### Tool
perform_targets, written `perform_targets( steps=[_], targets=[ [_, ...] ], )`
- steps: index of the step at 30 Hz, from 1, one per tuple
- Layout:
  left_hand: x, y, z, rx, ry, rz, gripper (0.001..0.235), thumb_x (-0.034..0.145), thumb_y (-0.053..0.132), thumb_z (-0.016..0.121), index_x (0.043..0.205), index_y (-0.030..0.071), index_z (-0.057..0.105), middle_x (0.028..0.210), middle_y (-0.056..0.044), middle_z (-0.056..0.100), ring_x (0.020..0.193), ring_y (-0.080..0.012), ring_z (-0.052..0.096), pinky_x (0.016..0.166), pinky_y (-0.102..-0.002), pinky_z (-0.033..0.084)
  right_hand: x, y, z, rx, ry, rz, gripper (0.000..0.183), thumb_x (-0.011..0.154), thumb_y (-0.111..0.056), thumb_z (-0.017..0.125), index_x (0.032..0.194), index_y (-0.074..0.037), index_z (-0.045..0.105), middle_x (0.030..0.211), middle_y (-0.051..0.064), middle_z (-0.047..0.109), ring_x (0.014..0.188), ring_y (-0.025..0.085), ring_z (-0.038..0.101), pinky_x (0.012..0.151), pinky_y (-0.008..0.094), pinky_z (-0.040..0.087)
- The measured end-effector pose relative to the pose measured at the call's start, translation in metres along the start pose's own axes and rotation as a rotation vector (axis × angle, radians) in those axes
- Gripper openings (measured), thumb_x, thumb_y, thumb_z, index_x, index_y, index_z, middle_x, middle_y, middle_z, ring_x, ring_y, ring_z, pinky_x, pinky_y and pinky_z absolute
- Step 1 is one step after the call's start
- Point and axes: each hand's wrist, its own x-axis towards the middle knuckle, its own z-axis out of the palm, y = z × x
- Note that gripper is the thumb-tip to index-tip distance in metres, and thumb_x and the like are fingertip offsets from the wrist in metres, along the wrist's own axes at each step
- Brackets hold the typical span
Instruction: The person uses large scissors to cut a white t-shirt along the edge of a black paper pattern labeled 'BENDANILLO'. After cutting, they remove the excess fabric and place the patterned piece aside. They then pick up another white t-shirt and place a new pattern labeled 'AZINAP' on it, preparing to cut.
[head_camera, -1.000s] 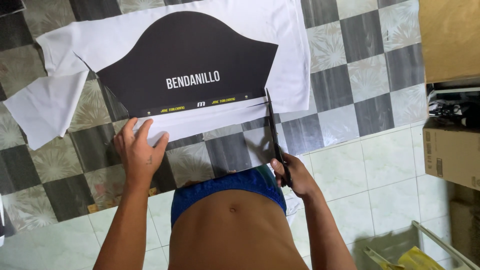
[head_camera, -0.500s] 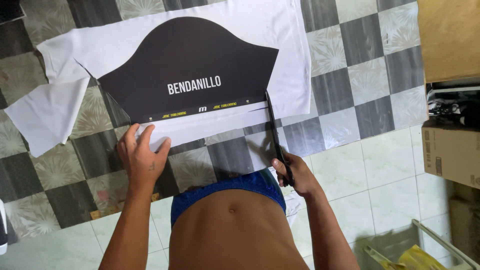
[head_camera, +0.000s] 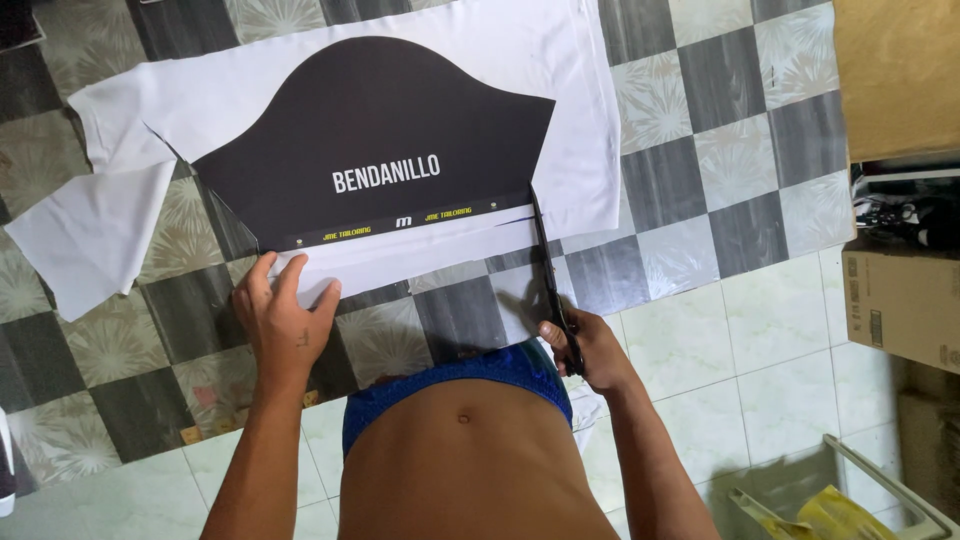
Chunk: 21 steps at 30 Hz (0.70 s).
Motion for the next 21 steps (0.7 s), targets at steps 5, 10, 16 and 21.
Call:
perform_targets(
  steps=[5, 10, 16, 21],
  targets=[
    [-0.002, -0.002, 0.002, 0.02, 0.004, 0.009, 0.056, 0.093, 0.045, 0.098, 0.138, 0.015, 0.084, 0.151, -0.02, 0.064, 0.129, -0.0458, 0.069, 0.112, -0.06, 0.048, -0.005, -0.002, 0.002, 0.004, -0.029, -0.043, 0.048, 0.103, -0.042, 0.088, 0.091, 0.002, 0.073, 0.054, 0.019, 0.065, 0.048, 0.027, 0.07, 0.046, 0.034, 0.054],
    [0.0, -0.003, -0.001, 0.031, -0.018, 0.017, 0.057, 0.094, 0.05, 0.094, 0.14, 0.017, 0.083, 0.152, -0.02, 0.066, 0.126, -0.0464, 0.07, 0.114, -0.063, 0.047, 0.001, 0.005, 0.02, 0.092, -0.03, -0.054, 0.05, 0.105, -0.047, 0.083, 0.094, 0.0, 0.073, 0.057, 0.019, 0.066, 0.05, 0.029, 0.072, 0.048, 0.035, 0.054],
    [0.002, -0.014, 0.004, 0.052, -0.007, 0.091, 0.062, 0.087, 0.05, 0.096, 0.14, 0.02, 0.082, 0.15, -0.016, 0.066, 0.127, -0.0445, 0.07, 0.11, -0.062, 0.049, 0.003, -0.005, 0.059, 0.25, 0.048, -0.087, 0.052, 0.105, -0.049, 0.083, 0.091, -0.001, 0.069, 0.057, 0.016, 0.064, 0.047, 0.027, 0.07, 0.049, 0.032, 0.05],
    [0.002, -0.012, 0.008, 0.045, 0.022, 0.084, 0.064, 0.085, 0.044, 0.098, 0.14, 0.018, 0.08, 0.155, -0.016, 0.062, 0.136, -0.0429, 0.063, 0.116, -0.063, 0.044, 0.01, -0.008, 0.09, 0.351, 0.079, -0.079, 0.055, 0.109, -0.05, 0.081, 0.092, 0.0, 0.067, 0.057, 0.017, 0.061, 0.047, 0.03, 0.071, 0.049, 0.033, 0.05]
  ],
)
